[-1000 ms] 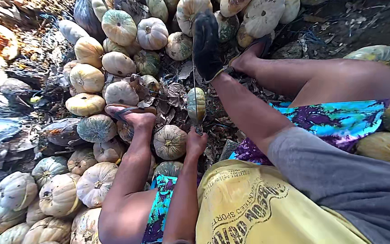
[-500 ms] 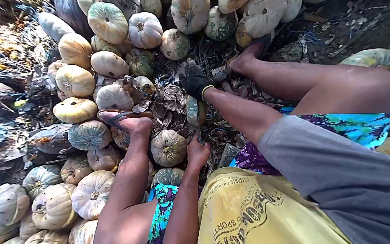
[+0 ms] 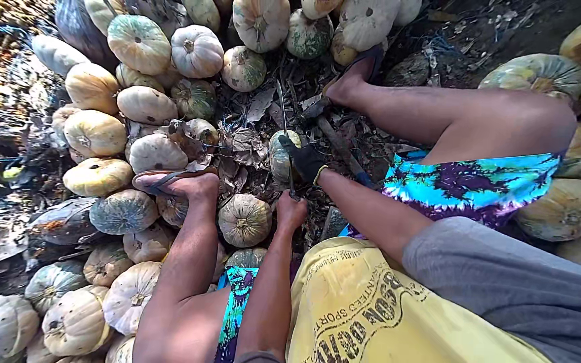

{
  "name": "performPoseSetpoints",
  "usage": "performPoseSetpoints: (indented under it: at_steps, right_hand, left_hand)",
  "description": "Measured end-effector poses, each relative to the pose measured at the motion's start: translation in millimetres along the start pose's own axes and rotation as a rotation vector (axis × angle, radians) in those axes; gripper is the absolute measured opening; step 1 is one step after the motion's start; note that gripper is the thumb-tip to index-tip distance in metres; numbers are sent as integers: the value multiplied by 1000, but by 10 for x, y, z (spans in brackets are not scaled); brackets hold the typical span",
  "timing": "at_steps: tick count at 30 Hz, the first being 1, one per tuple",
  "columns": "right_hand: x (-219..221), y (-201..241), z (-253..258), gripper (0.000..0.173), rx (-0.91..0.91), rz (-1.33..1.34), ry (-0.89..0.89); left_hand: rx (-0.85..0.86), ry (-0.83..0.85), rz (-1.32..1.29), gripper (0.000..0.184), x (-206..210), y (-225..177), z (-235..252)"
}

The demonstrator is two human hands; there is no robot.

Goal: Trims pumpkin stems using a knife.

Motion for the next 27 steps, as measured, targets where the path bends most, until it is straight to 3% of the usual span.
performPoseSetpoints:
  at_steps: [5, 10, 14, 17, 21, 24, 27]
  right_hand:
    - [-156, -10, 55, 86, 52, -155, 57]
    - [-227, 46, 1, 78, 69, -224, 85]
    - [-317, -118, 45, 69, 28, -243, 102]
    - [-425, -161, 81, 61, -3, -187, 107]
    - [-470, -203, 193, 69, 54, -48, 34]
    - [-520, -361, 353, 72, 71, 70, -23]
    - [-690, -754, 503, 60, -197, -51, -9]
  left_hand:
    - [61, 89, -344, 27, 17, 121, 40]
    - [124, 207, -515, 22, -91, 180, -17]
    - [211, 417, -803, 24, -152, 365, -28]
    - [196, 278, -610, 23, -137, 287, -22]
    - [179, 11, -156, 29, -115, 192, -123]
    - [160, -178, 37, 31, -201, 188, -147]
    - [61, -241, 68, 34, -300, 274, -71]
Point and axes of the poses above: each hand's wrist, its own z-axis towards the middle knuckle, its own x-axis out of the palm, y = z × x, the point moved 2 cm from there along z, towards the middle knuckle, and after that the axes turned 14 degrees about y, right-handed, at the moved point
